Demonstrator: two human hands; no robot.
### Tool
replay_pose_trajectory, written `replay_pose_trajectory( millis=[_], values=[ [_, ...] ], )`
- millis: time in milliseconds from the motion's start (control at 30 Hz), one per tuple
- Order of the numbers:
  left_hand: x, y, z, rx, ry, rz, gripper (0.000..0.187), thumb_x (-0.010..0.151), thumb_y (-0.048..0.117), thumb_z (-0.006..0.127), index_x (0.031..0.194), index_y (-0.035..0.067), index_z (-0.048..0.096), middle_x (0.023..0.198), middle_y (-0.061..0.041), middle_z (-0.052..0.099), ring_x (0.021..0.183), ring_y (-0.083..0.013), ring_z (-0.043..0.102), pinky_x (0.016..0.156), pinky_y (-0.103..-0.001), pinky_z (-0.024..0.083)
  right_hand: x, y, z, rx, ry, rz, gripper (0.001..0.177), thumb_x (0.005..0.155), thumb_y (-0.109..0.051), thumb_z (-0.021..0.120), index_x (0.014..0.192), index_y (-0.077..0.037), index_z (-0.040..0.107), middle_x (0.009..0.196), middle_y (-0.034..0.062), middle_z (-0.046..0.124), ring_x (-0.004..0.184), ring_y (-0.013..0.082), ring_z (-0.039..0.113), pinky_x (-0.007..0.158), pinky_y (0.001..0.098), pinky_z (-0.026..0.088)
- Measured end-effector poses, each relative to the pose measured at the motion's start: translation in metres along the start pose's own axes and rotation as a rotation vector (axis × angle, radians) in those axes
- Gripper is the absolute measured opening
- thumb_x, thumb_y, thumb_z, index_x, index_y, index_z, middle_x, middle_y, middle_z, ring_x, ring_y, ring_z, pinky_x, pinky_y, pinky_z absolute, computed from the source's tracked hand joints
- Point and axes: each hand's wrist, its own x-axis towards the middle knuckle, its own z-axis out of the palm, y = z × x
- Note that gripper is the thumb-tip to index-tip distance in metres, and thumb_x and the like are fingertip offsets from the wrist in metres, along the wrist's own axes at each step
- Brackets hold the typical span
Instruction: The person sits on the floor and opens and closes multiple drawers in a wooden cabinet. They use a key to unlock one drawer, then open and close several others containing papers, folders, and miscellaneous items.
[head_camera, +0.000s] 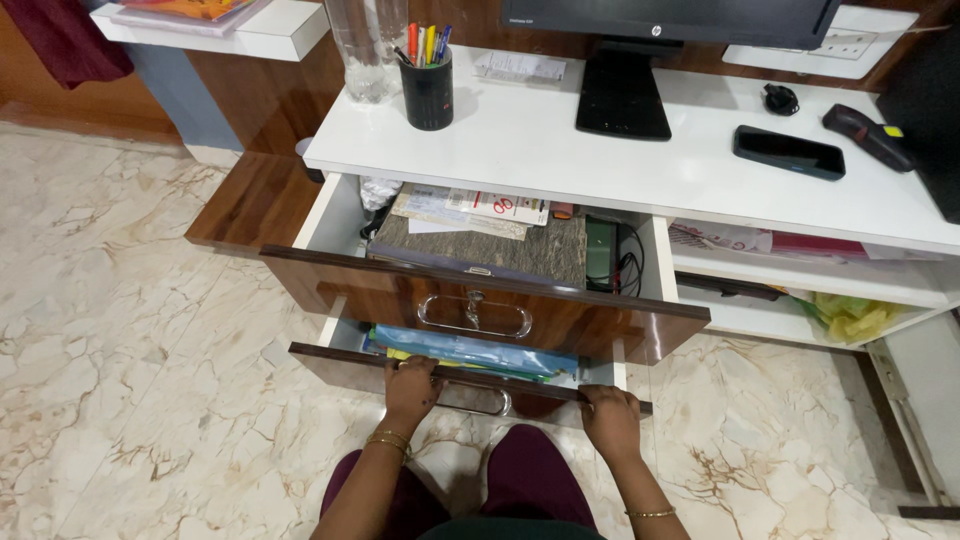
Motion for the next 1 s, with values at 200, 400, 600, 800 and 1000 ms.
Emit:
replay_pose_trajectory(
  millis=[200,400,600,800,1000],
  values=[
    [-0.012,0.013,-0.037,-0.215,0.142,0.099,0.036,0.088,0.029,0.07,0.121,0.016,0.071,0.119,-0.005,0.071,0.116,-0.0228,0.063,0.116,-0.054,0.026,0.002,-0.018,-0.027,0.162,0.254,-0.109,0.029,0.084,-0.018,0.072,0.111,-0.011,0.075,0.104,0.0085,0.074,0.099,0.0274,0.065,0.095,0.0421,0.044],
    [-0.004,0.036,-0.092,-0.312,0.459,0.24,0.027,0.093,0.025,0.065,0.118,0.018,0.073,0.116,-0.002,0.073,0.12,-0.0216,0.064,0.119,-0.051,0.031,0.028,-0.015,-0.081,0.227,0.664,-0.244,0.02,0.085,-0.004,0.069,0.105,-0.008,0.071,0.099,0.0089,0.069,0.098,0.0281,0.064,0.089,0.0401,0.046],
    [0.062,0.065,-0.122,-0.087,0.761,0.255,0.063,0.104,0.046,0.044,0.157,0.015,0.033,0.163,-0.029,0.004,0.152,-0.0443,0.003,0.12,-0.061,0.01,0.086,-0.001,-0.13,0.143,0.999,-0.207,0.017,0.094,-0.003,0.068,0.11,-0.008,0.071,0.105,0.008,0.067,0.108,0.0289,0.059,0.105,0.0408,0.038],
    [0.149,0.097,-0.141,0.003,0.526,0.055,0.083,0.106,0.062,0.027,0.166,0.01,0.003,0.162,-0.031,-0.025,0.149,-0.0469,-0.025,0.118,-0.069,-0.008,0.149,0.012,-0.148,0.186,0.81,-0.058,0.033,0.102,-0.02,0.064,0.133,-0.01,0.063,0.134,0.0102,0.063,0.139,0.0331,0.042,0.12,0.0521,0.031],
    [0.16,0.122,-0.137,0.105,0.346,-0.018,0.083,0.104,0.064,0.026,0.165,0.012,0.002,0.166,-0.029,-0.017,0.151,-0.047,-0.021,0.116,-0.07,-0.006,0.174,0.011,-0.129,-0.023,0.404,0.055,0.075,0.092,-0.053,0.059,0.152,-0.011,0.046,0.166,0.0173,0.028,0.156,0.0421,0.012,0.115,0.0639,0.018]
  ],
)
